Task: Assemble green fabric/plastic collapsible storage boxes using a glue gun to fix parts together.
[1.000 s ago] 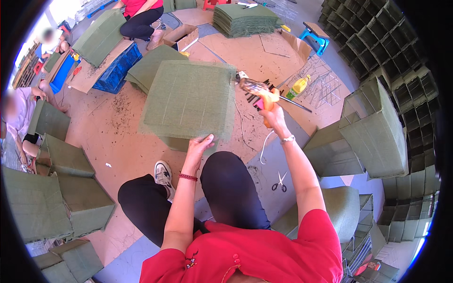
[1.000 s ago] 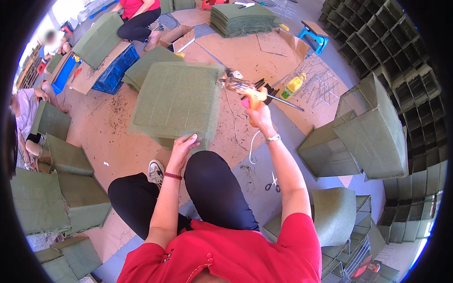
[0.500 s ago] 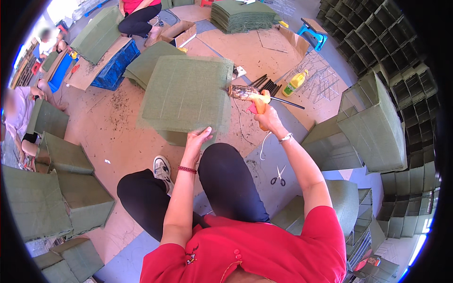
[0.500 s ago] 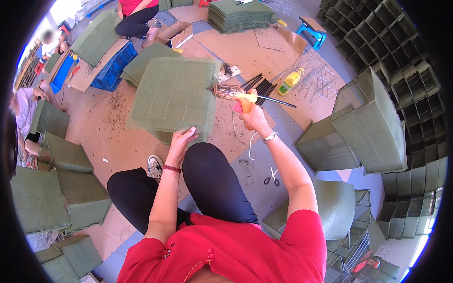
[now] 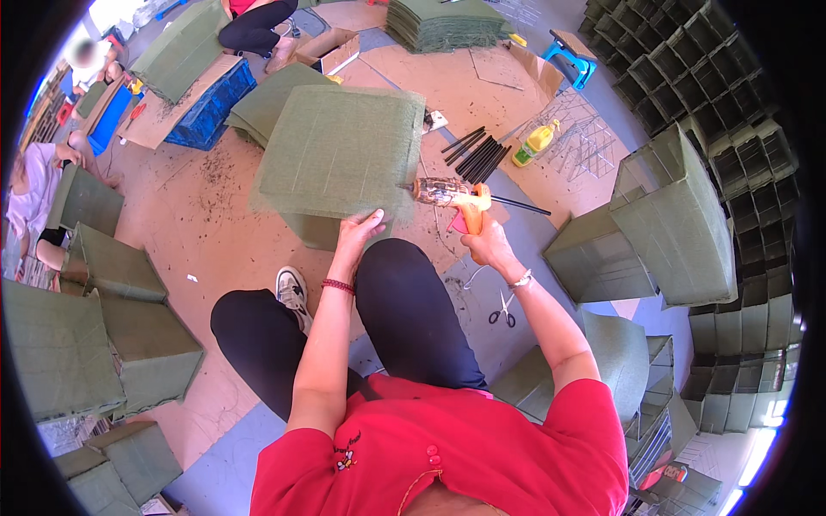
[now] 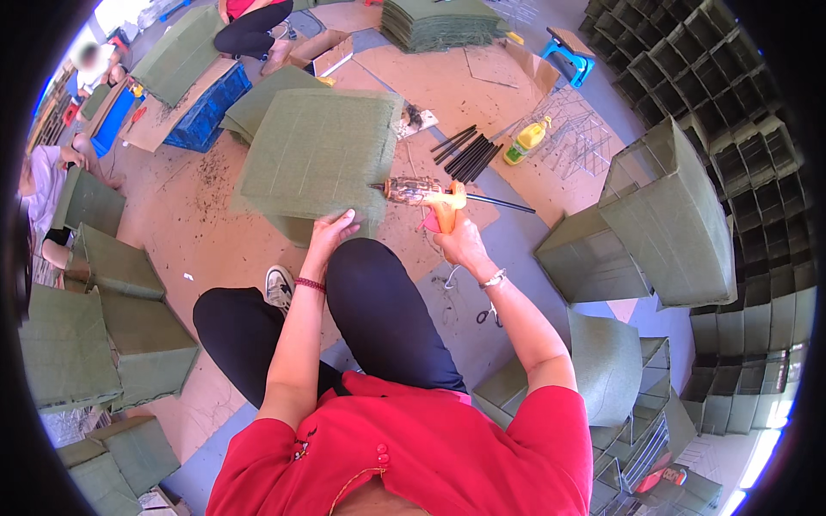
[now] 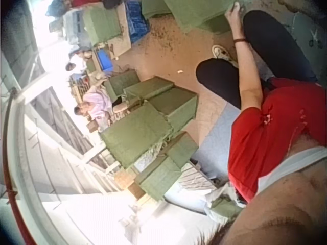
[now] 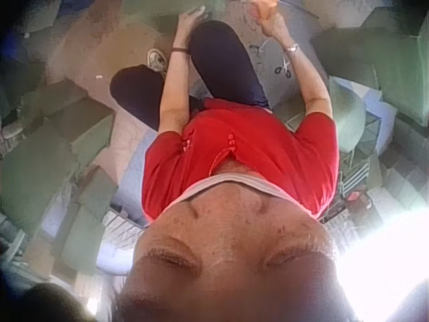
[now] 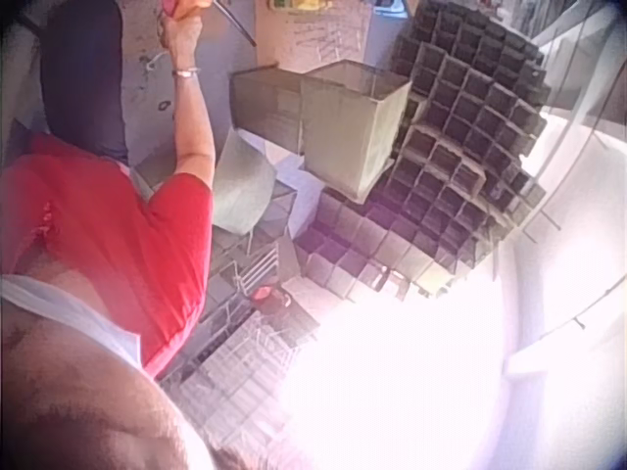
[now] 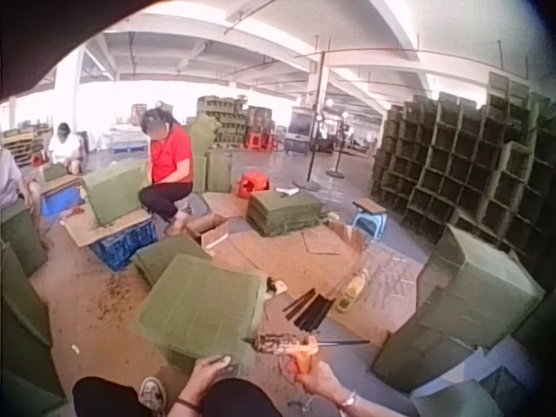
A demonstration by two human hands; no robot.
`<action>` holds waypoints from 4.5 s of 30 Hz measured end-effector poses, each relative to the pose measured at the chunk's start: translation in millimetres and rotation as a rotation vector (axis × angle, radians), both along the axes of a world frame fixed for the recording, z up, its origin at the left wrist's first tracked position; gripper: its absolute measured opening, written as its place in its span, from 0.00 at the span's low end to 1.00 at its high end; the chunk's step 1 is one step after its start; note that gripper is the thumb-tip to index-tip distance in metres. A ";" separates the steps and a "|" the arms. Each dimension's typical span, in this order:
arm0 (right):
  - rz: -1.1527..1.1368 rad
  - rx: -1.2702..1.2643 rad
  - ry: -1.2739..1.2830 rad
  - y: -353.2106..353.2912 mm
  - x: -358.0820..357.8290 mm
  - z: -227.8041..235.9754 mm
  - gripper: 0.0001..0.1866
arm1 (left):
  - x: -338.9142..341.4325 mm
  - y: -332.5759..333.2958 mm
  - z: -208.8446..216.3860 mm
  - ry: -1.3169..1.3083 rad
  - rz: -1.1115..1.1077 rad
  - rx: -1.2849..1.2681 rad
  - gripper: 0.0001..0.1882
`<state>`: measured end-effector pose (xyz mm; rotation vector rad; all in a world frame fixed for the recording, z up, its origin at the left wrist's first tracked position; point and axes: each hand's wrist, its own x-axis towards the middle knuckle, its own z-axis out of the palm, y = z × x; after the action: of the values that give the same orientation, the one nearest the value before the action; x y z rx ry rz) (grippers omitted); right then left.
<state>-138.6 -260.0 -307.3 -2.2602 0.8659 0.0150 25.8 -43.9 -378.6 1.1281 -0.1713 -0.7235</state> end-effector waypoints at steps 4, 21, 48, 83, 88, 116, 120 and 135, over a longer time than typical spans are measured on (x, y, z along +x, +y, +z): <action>-0.014 0.005 0.005 14.9 -8.7 9.9 0.27 | 1.1 0.7 -4.3 0.021 0.003 -0.005 0.15; -0.021 0.033 -0.035 16.4 -26.9 0.5 0.24 | 2.0 -2.7 -15.0 -0.029 -0.014 -0.031 0.18; -0.167 -0.030 -0.168 -50.8 82.0 -33.3 0.25 | -0.3 -5.5 -19.9 -0.147 0.052 0.073 0.17; -0.071 0.032 -0.128 -29.5 52.3 -17.4 0.26 | -1.8 -4.4 -14.6 -0.171 0.067 0.176 0.15; -0.048 0.091 -0.118 -27.7 25.4 -36.8 0.25 | 0.4 -3.7 -17.8 -0.138 0.062 0.115 0.16; -0.268 -0.075 -0.190 -57.6 97.1 -42.1 0.25 | 2.0 -13.9 -17.8 -0.143 0.054 0.185 0.15; -0.213 -0.032 -0.211 -43.4 74.9 -49.5 0.25 | 0.3 -10.7 -20.4 -0.121 0.053 0.149 0.16; -0.146 -0.013 -0.195 -49.0 101.1 -49.0 0.27 | 0.6 16.6 12.9 0.015 0.000 0.160 0.17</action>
<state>-37.4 -309.0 -356.3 -2.1614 0.9246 -0.2742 26.4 -27.3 -365.7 1.2745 -0.1023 -0.7555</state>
